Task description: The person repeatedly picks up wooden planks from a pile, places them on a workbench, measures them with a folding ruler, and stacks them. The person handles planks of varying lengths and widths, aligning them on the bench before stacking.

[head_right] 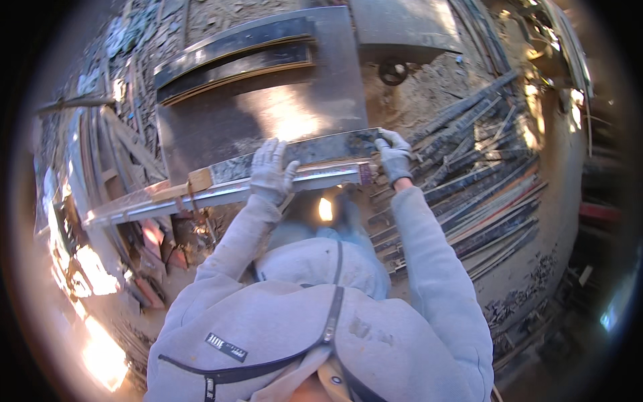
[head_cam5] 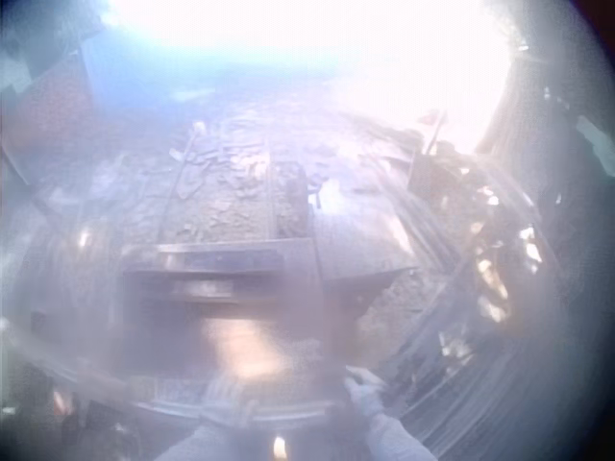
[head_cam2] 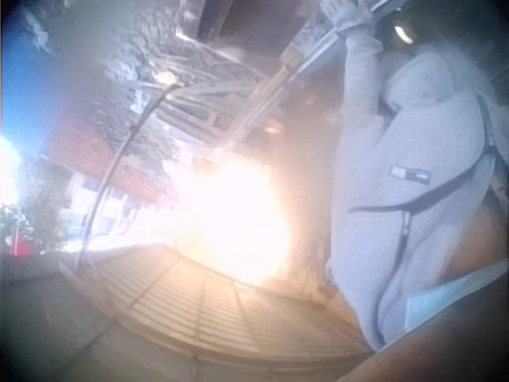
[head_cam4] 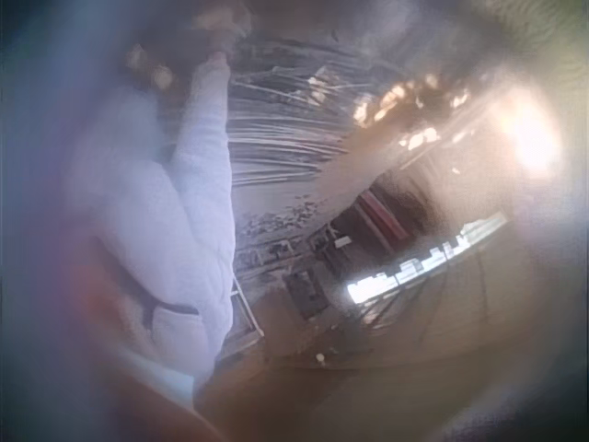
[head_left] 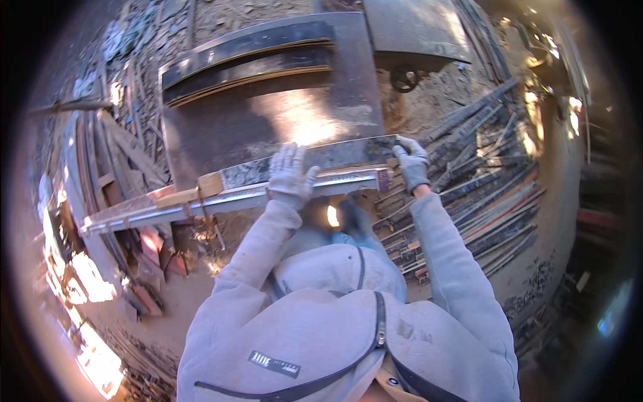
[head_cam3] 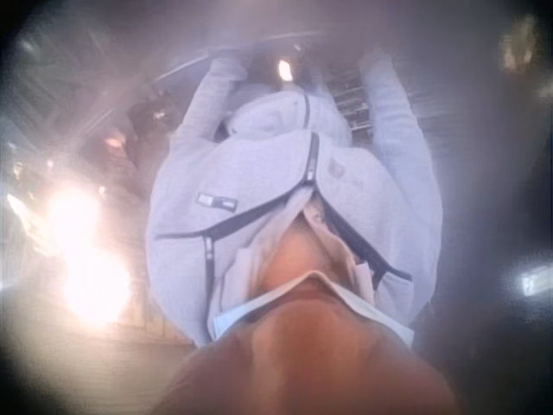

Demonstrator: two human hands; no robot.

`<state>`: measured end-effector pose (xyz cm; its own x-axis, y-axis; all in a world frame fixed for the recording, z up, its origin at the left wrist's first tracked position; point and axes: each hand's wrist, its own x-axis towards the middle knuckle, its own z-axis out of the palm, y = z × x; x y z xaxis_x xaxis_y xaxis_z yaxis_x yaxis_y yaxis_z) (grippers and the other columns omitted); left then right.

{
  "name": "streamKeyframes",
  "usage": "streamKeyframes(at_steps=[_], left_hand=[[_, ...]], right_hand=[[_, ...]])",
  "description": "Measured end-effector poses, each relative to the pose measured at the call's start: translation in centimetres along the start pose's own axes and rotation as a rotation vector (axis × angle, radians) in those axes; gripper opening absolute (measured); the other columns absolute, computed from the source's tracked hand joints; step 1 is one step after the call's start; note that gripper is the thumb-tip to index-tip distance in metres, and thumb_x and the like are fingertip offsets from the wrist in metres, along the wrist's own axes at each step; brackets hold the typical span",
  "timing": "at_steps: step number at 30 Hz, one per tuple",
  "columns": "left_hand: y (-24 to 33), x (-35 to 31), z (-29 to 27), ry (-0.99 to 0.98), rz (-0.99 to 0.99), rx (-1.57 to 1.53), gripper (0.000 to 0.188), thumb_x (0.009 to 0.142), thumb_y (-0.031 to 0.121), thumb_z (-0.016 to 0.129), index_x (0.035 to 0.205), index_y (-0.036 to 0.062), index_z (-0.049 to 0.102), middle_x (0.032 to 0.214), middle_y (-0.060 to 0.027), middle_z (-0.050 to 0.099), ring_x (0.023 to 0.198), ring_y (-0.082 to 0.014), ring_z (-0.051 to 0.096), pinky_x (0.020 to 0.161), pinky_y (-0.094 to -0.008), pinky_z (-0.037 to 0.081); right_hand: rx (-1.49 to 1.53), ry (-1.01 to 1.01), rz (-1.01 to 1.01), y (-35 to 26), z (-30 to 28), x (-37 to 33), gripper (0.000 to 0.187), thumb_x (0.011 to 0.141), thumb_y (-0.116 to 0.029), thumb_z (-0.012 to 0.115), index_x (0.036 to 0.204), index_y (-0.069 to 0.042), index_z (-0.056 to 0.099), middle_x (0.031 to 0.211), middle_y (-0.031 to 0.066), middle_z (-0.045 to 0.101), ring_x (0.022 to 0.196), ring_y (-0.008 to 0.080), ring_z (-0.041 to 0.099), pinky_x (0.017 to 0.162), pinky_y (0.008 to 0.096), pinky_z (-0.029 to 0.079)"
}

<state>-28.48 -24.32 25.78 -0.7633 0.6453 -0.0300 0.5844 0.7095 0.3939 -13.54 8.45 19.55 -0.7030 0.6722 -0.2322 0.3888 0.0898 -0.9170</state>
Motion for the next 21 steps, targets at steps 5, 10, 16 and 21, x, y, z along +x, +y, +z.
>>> streamKeyframes(at_steps=[5, 10, 16, 21], left_hand=[[-2.5, 0.7, 2.3, -0.304, 0.062, 0.147, 0.071, 0.109, 0.055, 0.048, 0.163, 0.0093, 0.042, 0.168, -0.017, 0.043, 0.157, -0.0354, 0.037, 0.132, -0.052, 0.021], [-2.1, -0.2, 2.6, -0.314, 0.015, 0.191, 0.069, 0.109, 0.054, 0.046, 0.161, 0.0092, 0.046, 0.163, -0.0171, 0.048, 0.154, -0.0362, 0.04, 0.131, -0.0531, 0.023], [-1.8, 0.2, 2.5, -0.235, 0.052, 0.175, 0.061, 0.105, 0.047, 0.054, 0.152, 0.0071, 0.056, 0.153, -0.0175, 0.056, 0.145, -0.0361, 0.048, 0.125, -0.0553, 0.031], [-2.4, 1.1, 3.2, -0.091, 0.102, 0.144, 0.058, 0.103, 0.044, 0.057, 0.148, 0.0079, 0.059, 0.145, -0.0163, 0.061, 0.14, -0.0345, 0.052, 0.122, -0.0546, 0.033]], right_hand=[[-0.322, 0.005, 0.121, 2.1, 0.4, -0.2, 0.023, 0.091, -0.002, 0.076, 0.114, -0.002, 0.079, 0.105, 0.014, 0.08, 0.093, 0.0238, 0.075, 0.087, 0.0361, 0.059], [-0.28, -0.046, 0.198, -0.2, -0.1, -0.1, 0.03, 0.092, -0.015, 0.079, 0.118, 0.0, 0.076, 0.111, 0.0185, 0.078, 0.102, 0.0266, 0.074, 0.09, 0.0395, 0.058], [-0.824, -0.309, -0.482, -7.1, 4.5, -7.5, 0.074, 0.094, -0.032, 0.075, 0.154, 0.003, 0.049, 0.156, 0.0268, 0.053, 0.145, 0.0414, 0.051, 0.125, 0.0505, 0.036], [-1.363, -0.707, -0.554, -6.5, 11.7, -6.7, 0.075, 0.096, -0.03, 0.06, 0.161, 0.003, 0.04, 0.168, 0.0271, 0.04, 0.158, 0.0412, 0.037, 0.132, 0.0514, 0.025]])
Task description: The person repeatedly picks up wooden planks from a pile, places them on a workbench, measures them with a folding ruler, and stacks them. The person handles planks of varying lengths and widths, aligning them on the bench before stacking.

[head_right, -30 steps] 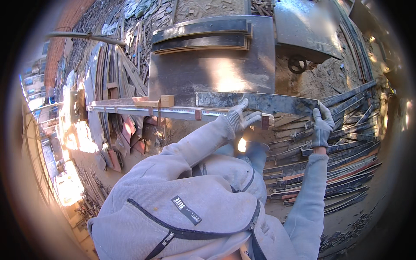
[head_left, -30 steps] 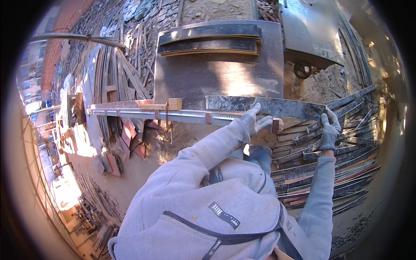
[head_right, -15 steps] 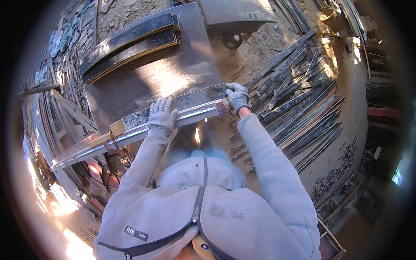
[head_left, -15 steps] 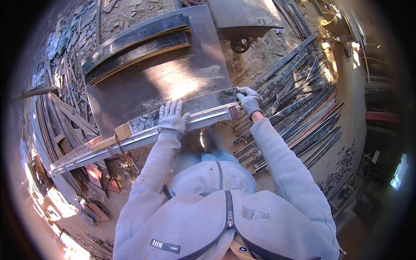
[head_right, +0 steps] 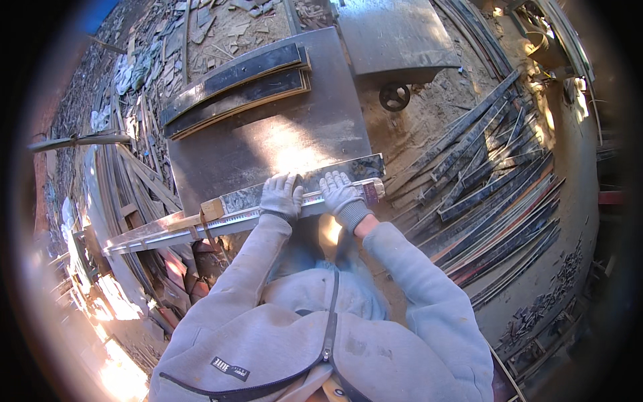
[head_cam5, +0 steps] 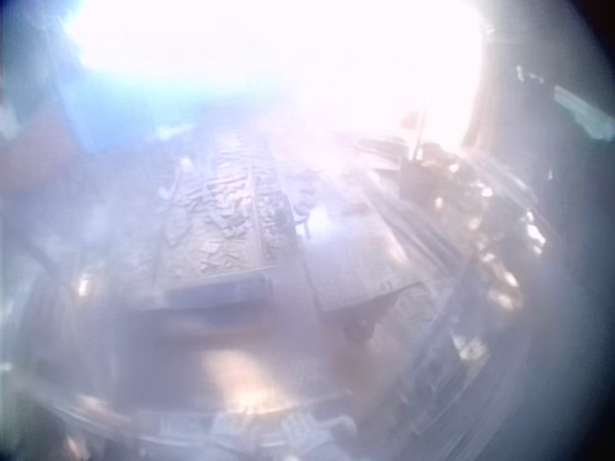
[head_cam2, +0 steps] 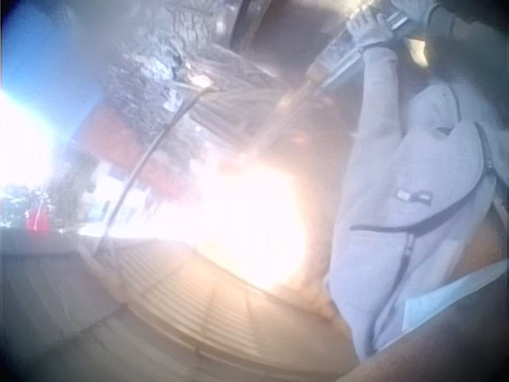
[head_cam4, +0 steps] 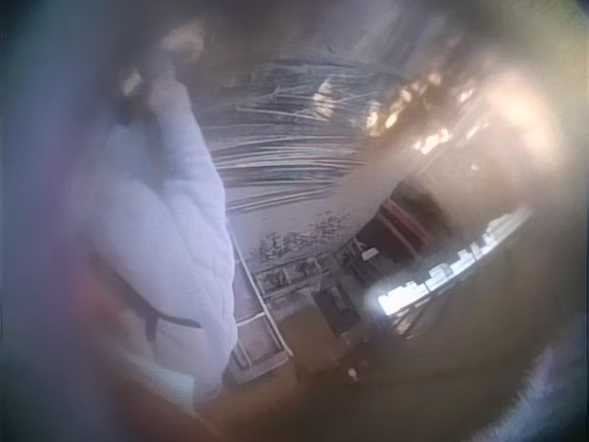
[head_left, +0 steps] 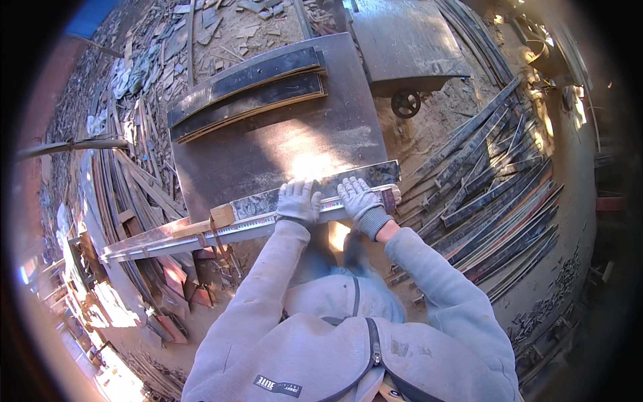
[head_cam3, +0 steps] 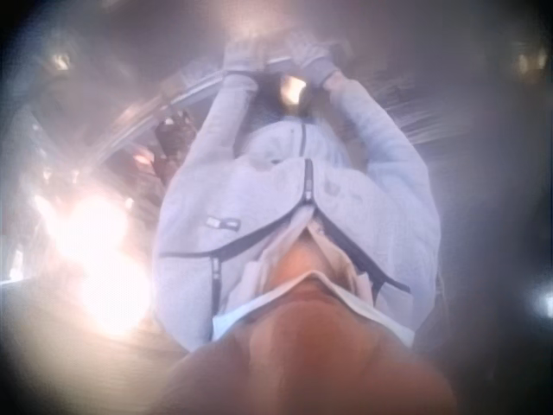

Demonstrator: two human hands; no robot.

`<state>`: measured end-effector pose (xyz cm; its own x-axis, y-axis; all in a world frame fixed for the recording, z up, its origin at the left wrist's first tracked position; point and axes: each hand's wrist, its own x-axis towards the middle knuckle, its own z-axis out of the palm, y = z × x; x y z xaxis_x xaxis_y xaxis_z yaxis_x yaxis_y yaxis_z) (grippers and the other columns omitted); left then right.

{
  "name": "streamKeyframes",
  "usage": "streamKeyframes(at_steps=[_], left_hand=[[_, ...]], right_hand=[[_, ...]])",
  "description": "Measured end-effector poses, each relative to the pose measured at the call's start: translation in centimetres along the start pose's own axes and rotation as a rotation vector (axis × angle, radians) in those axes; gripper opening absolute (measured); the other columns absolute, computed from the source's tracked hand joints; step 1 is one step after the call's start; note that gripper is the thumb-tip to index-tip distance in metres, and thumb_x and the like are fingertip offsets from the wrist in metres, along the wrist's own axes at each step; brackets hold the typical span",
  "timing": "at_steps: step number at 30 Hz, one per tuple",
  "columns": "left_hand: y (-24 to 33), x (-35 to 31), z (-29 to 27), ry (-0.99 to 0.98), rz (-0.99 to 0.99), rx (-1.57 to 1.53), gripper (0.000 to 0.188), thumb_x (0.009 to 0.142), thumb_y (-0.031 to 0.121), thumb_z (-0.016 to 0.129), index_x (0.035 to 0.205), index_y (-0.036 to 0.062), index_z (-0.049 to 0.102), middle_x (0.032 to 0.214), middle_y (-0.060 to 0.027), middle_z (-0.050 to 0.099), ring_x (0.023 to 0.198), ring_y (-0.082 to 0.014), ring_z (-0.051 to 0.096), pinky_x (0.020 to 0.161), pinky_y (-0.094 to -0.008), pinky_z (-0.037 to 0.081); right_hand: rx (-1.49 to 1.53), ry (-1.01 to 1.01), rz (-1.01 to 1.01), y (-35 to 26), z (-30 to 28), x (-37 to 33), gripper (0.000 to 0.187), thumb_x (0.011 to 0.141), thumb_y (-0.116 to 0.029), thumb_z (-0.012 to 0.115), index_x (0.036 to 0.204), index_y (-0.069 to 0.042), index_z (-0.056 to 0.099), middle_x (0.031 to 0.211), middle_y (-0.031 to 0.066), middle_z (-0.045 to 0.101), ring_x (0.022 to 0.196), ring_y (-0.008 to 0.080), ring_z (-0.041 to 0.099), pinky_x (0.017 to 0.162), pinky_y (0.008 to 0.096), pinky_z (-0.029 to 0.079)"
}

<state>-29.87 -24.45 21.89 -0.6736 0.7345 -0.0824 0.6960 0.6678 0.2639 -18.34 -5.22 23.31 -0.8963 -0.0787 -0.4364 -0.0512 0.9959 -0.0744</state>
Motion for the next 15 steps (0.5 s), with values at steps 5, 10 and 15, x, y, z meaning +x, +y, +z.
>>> streamKeyframes(at_steps=[5, 10, 15], left_hand=[[-0.6, 2.5, -1.2, 0.07, 0.014, -0.016, 0.047, 0.102, 0.036, 0.059, 0.142, 0.0102, 0.063, 0.141, -0.0193, 0.063, 0.132, -0.0424, 0.056, 0.114, -0.053, 0.045], [-5.0, 15.3, -3.8, 0.069, -0.015, -0.031, 0.047, 0.107, 0.038, 0.051, 0.136, 0.0052, 0.07, 0.136, -0.0177, 0.069, 0.129, -0.0378, 0.062, 0.116, -0.0491, 0.044], [-10.5, 27.7, -5.4, 0.053, -0.033, 0.029, 0.048, 0.108, 0.04, 0.05, 0.141, 0.0088, 0.066, 0.139, -0.0137, 0.066, 0.132, -0.0359, 0.059, 0.116, -0.049, 0.043]], right_hand=[[0.166, -0.064, -0.01, 1.2, -1.3, 2.6, 0.09, 0.077, -0.018, 0.082, 0.156, 0.002, 0.045, 0.164, 0.0292, 0.043, 0.155, 0.043, 0.041, 0.129, 0.05, 0.03], [0.142, 0.129, 0.078, 6.6, -9.1, 13.0, 0.056, 0.079, -0.018, 0.083, 0.13, 0.0, 0.067, 0.136, 0.0232, 0.065, 0.131, 0.0381, 0.061, 0.111, 0.0455, 0.048], [0.205, -0.027, 0.099, 12.8, -14.9, 24.3, 0.07, 0.071, -0.019, 0.09, 0.134, -0.004, 0.064, 0.143, 0.02, 0.063, 0.136, 0.0348, 0.059, 0.116, 0.0436, 0.046]])
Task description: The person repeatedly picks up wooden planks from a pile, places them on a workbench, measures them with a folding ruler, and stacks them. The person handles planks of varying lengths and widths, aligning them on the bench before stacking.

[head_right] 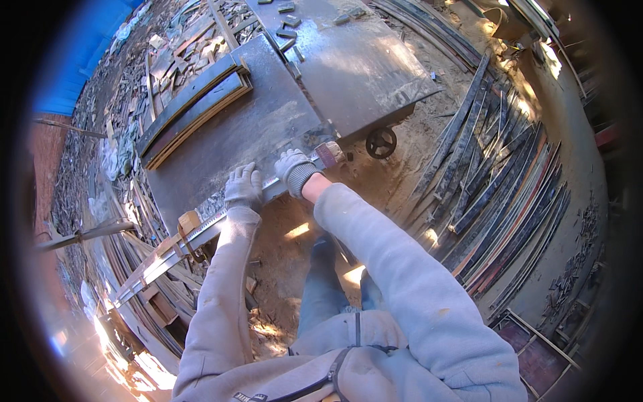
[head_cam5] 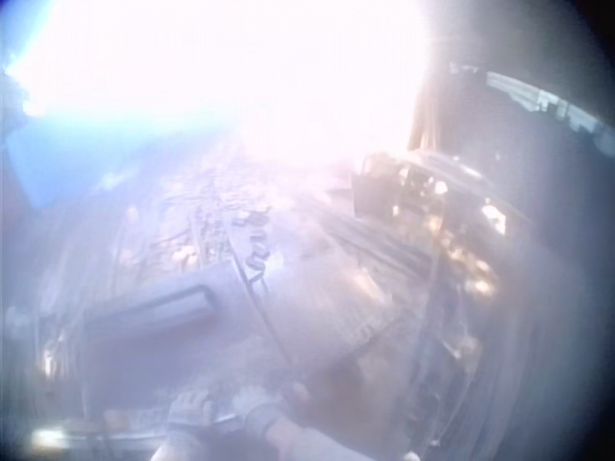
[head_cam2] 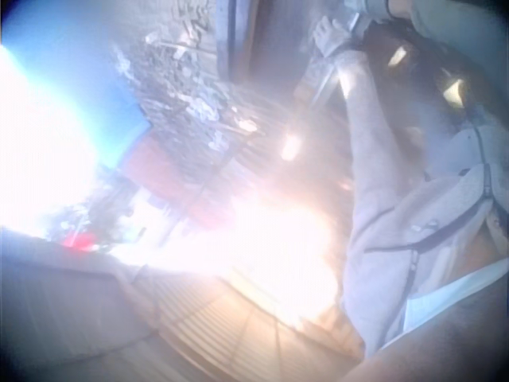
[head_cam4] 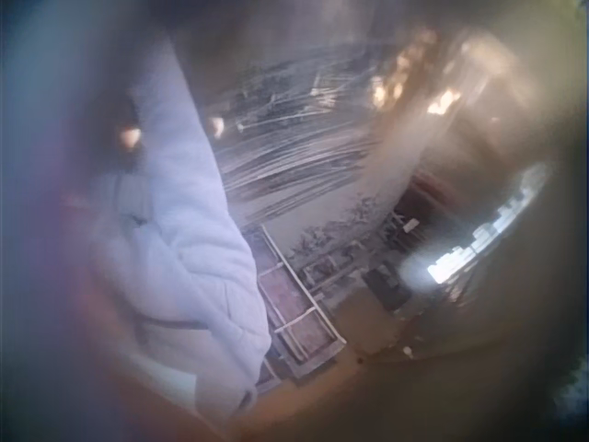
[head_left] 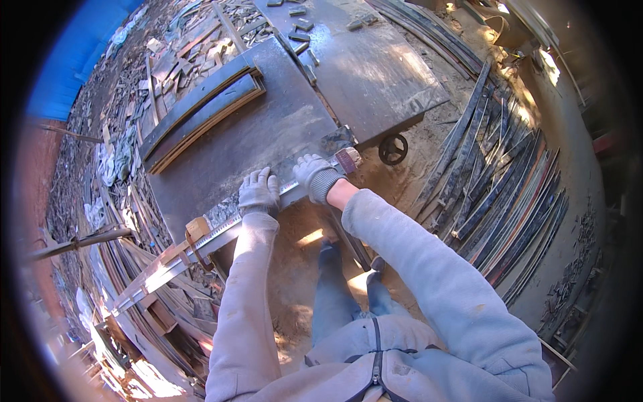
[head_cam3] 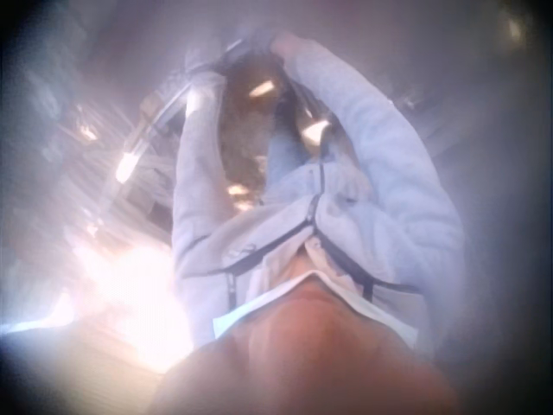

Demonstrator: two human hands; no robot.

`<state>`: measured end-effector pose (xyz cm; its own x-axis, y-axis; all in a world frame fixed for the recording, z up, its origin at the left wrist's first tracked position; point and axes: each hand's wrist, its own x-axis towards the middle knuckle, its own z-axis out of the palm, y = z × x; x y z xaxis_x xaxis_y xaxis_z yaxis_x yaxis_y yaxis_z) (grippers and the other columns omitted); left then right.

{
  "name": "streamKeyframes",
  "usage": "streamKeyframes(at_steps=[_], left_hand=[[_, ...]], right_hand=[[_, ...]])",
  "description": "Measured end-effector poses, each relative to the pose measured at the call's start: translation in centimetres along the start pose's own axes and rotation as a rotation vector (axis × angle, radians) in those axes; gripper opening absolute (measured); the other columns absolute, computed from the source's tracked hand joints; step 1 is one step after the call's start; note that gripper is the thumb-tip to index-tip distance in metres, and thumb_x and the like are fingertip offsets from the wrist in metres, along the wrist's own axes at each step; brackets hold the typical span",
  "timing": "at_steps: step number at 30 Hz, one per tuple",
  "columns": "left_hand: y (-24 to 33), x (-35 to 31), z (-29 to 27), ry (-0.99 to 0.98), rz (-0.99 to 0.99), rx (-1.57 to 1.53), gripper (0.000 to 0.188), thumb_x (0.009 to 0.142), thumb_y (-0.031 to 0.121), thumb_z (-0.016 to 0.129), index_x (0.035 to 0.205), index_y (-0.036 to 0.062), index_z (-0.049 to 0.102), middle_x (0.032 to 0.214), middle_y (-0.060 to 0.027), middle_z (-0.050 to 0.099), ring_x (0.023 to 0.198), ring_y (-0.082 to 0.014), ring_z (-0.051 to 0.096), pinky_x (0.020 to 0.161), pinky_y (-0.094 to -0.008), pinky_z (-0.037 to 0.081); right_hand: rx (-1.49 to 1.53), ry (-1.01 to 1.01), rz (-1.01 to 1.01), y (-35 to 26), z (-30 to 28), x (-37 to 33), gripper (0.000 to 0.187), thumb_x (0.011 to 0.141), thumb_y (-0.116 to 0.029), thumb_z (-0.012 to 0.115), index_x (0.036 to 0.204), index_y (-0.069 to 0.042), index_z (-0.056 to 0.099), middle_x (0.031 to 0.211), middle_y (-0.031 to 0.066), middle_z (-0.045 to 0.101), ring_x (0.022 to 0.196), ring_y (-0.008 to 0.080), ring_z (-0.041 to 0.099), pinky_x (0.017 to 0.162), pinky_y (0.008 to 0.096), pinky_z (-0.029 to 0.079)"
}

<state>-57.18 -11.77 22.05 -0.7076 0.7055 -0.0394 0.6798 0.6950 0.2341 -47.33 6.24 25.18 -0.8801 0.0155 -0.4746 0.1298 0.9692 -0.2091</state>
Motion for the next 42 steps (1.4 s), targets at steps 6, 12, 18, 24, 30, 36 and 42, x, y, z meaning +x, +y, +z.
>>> streamKeyframes(at_steps=[6, 12, 18, 24, 30, 36, 42], left_hand=[[-4.1, 11.7, -2.2, -0.01, -0.017, 0.023, 0.047, 0.109, 0.039, 0.047, 0.14, 0.0105, 0.067, 0.139, -0.0141, 0.066, 0.131, -0.0359, 0.059, 0.114, -0.0481, 0.045], [-7.7, 21.3, -3.9, 0.034, 0.004, 0.006, 0.047, 0.11, 0.04, 0.046, 0.14, 0.0103, 0.067, 0.14, -0.0148, 0.066, 0.133, -0.0365, 0.059, 0.114, -0.0479, 0.046], [-8.7, 25.5, -4.8, 0.065, -0.035, 0.003, 0.041, 0.11, 0.039, 0.049, 0.134, 0.0137, 0.072, 0.138, -0.014, 0.068, 0.129, -0.0353, 0.062, 0.11, -0.0466, 0.05], [-8.3, 22.8, -3.6, 0.082, -0.038, -0.006, 0.041, 0.109, 0.038, 0.049, 0.134, 0.0139, 0.071, 0.137, -0.0139, 0.068, 0.128, -0.0347, 0.063, 0.11, -0.0472, 0.05], [-5.3, 12.4, -1.0, 0.075, 0.044, -0.014, 0.045, 0.108, 0.037, 0.049, 0.139, 0.0093, 0.067, 0.138, -0.0147, 0.067, 0.13, -0.0356, 0.06, 0.114, -0.0495, 0.044], [-1.4, 0.8, 1.1, 0.005, 0.053, -0.036, 0.049, 0.106, 0.038, 0.051, 0.146, 0.0098, 0.062, 0.14, -0.017, 0.065, 0.134, -0.0383, 0.056, 0.119, -0.0528, 0.038], [2.1, -8.0, -0.6, -0.16, 0.049, -0.239, 0.081, 0.09, 0.046, 0.083, 0.154, 0.0078, 0.051, 0.136, -0.0205, 0.063, 0.129, -0.0424, 0.058, 0.113, -0.0528, 0.044]], right_hand=[[-0.023, 0.077, -0.005, 2.8, -7.7, 9.3, 0.063, 0.071, -0.019, 0.09, 0.128, -0.005, 0.069, 0.134, 0.0185, 0.069, 0.127, 0.0328, 0.065, 0.109, 0.0418, 0.052], [-0.047, 0.142, -0.035, 6.1, -13.0, 17.9, 0.044, 0.076, -0.019, 0.085, 0.118, -0.006, 0.08, 0.12, 0.021, 0.078, 0.117, 0.0334, 0.074, 0.1, 0.0429, 0.059], [-0.082, 0.17, -0.028, 6.7, -15.9, 20.8, 0.042, 0.079, -0.02, 0.082, 0.119, -0.006, 0.08, 0.121, 0.0188, 0.078, 0.116, 0.033, 0.075, 0.099, 0.0433, 0.059], [-0.056, 0.165, -0.007, 5.8, -14.0, 18.0, 0.04, 0.076, -0.014, 0.079, 0.115, -0.005, 0.078, 0.113, 0.0197, 0.079, 0.109, 0.0332, 0.077, 0.093, 0.0426, 0.061], [0.158, 0.312, 0.017, 3.5, -7.7, 8.2, 0.068, 0.084, -0.042, 0.079, 0.135, 0.0, 0.063, 0.136, 0.0223, 0.066, 0.135, 0.0368, 0.059, 0.123, 0.047, 0.036], [0.565, 0.622, 0.974, 8.2, 1.9, -4.0, 0.054, 0.099, -0.051, 0.064, 0.123, -0.003, 0.069, 0.112, 0.0251, 0.074, 0.106, 0.043, 0.071, 0.096, 0.0528, 0.055], [1.072, 0.57, 0.805, 8.4, 7.7, -10.4, 0.037, 0.088, -0.032, 0.077, 0.108, -0.001, 0.076, 0.104, 0.0204, 0.077, 0.102, 0.035, 0.074, 0.094, 0.0436, 0.057]])
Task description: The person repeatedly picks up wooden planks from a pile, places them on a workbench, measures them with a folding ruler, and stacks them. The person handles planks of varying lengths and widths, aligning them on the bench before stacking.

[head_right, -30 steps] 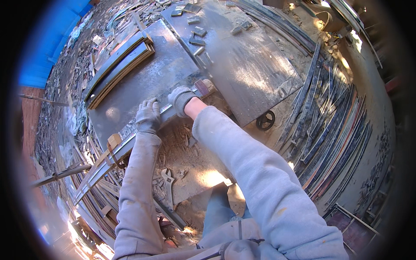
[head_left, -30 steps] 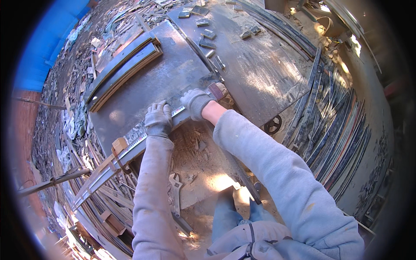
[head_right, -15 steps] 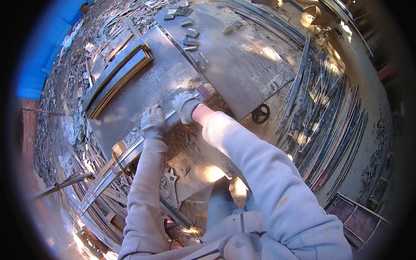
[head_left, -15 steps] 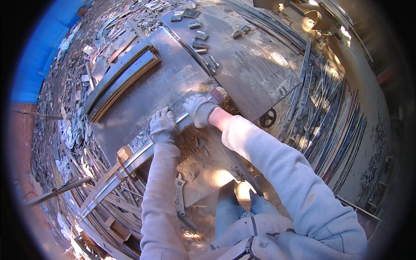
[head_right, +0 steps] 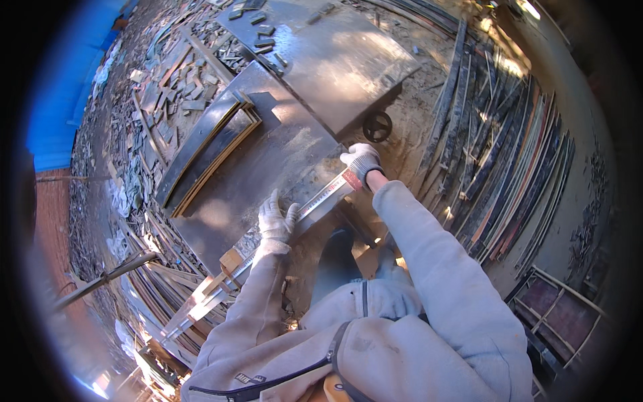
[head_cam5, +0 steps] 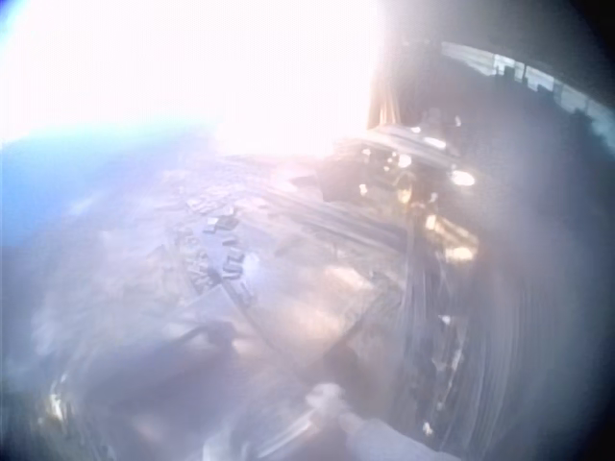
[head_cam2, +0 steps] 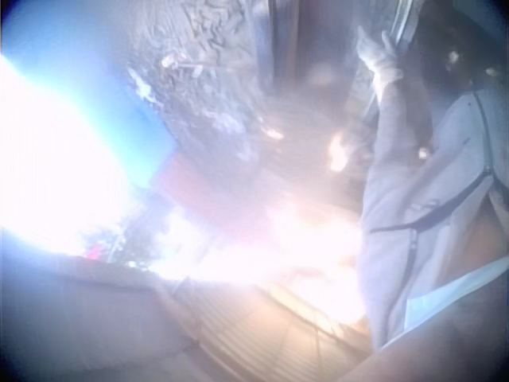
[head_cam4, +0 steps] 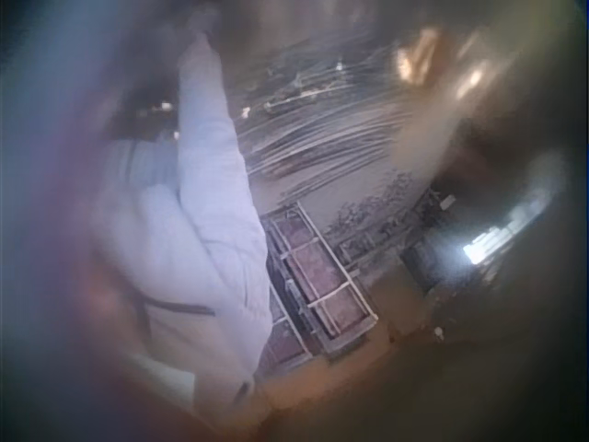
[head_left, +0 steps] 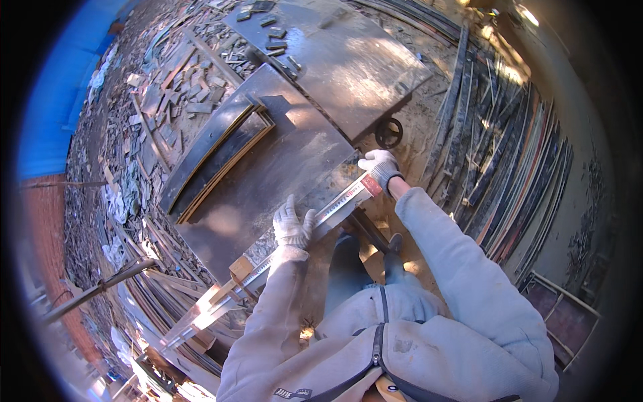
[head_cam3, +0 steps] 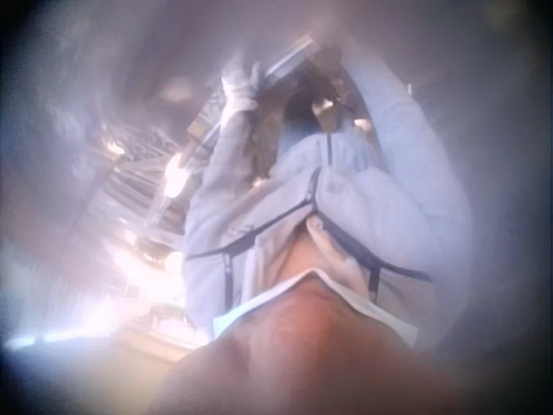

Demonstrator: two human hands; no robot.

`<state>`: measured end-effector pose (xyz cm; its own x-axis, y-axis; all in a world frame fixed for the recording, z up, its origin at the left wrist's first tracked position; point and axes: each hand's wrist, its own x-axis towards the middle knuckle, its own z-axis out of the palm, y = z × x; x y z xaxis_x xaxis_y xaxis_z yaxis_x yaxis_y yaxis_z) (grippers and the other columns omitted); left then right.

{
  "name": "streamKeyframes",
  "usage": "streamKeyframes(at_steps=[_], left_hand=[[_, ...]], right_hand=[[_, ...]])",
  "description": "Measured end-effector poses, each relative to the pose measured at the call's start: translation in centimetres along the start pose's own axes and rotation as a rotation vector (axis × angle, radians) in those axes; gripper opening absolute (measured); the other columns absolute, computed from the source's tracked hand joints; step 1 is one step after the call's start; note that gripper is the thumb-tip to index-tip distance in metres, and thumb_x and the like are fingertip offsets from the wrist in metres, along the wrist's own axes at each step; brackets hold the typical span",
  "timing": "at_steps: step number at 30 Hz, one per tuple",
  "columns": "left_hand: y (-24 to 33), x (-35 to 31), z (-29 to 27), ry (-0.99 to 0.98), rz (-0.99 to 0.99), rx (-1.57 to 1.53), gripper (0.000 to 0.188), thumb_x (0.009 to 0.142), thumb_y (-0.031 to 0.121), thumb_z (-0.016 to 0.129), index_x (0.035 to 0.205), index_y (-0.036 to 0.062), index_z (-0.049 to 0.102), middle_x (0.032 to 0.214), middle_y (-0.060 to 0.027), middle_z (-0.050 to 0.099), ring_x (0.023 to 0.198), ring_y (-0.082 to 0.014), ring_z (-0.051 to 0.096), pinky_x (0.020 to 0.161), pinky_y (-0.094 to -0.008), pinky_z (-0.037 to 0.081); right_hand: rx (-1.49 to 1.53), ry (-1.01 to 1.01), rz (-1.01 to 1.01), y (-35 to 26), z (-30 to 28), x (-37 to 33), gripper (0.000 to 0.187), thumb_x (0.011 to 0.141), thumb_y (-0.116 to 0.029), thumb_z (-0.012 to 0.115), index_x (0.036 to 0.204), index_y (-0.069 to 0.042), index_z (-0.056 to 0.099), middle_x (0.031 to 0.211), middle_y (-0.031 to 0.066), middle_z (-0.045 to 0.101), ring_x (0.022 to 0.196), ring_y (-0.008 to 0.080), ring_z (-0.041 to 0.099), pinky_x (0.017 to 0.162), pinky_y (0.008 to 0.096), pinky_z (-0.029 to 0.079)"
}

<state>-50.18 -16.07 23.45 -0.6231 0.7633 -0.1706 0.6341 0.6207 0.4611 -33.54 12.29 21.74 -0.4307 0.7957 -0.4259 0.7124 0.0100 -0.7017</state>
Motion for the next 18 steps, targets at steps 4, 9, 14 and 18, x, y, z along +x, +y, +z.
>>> streamKeyframes(at_steps=[4, 9, 14, 18], left_hand=[[2.6, -4.1, -1.3, 0.024, 0.066, -0.129, 0.106, 0.071, 0.039, 0.1, 0.156, 0.0067, 0.047, 0.129, -0.0204, 0.068, 0.126, -0.0405, 0.062, 0.11, -0.0495, 0.05], [3.8, -7.9, -5.2, 0.14, 0.047, -0.423, 0.081, 0.073, 0.019, 0.1, 0.141, 0.0089, 0.057, 0.124, -0.0133, 0.071, 0.11, -0.0248, 0.07, 0.097, -0.039, 0.056], [1.7, -9.3, -8.3, 0.311, 0.192, -0.122, 0.094, 0.065, 0.022, 0.103, 0.146, 0.0103, 0.057, 0.126, -0.0146, 0.068, 0.112, -0.031, 0.067, 0.101, -0.0428, 0.055], [-2.7, -6.1, -9.4, 0.292, 0.279, 0.072, 0.102, 0.065, 0.023, 0.101, 0.154, 0.012, 0.052, 0.142, -0.0155, 0.061, 0.129, -0.0386, 0.057, 0.114, -0.0488, 0.045]], right_hand=[[0.608, 0.045, -0.037, -2.6, -2.9, -7.9, 0.036, 0.084, -0.008, 0.089, 0.116, -0.002, 0.073, 0.105, 0.0069, 0.077, 0.096, 0.0126, 0.071, 0.086, 0.0306, 0.059], [0.69, -0.021, -0.393, -10.2, -7.8, -17.6, 0.049, 0.084, -0.008, 0.092, 0.128, -0.003, 0.071, 0.106, 0.0019, 0.073, 0.1, 0.008, 0.067, 0.089, 0.0265, 0.059], [0.737, -0.099, -0.277, -9.8, -6.5, -18.0, 0.034, 0.089, -0.008, 0.088, 0.12, -0.002, 0.075, 0.106, 0.006, 0.079, 0.091, 0.0097, 0.072, 0.085, 0.0278, 0.061], [0.645, -0.087, -0.068, -8.0, -0.1, -11.9, 0.027, 0.09, -0.015, 0.087, 0.113, -0.002, 0.078, 0.101, 0.0068, 0.081, 0.088, 0.012, 0.073, 0.08, 0.0297, 0.061]])
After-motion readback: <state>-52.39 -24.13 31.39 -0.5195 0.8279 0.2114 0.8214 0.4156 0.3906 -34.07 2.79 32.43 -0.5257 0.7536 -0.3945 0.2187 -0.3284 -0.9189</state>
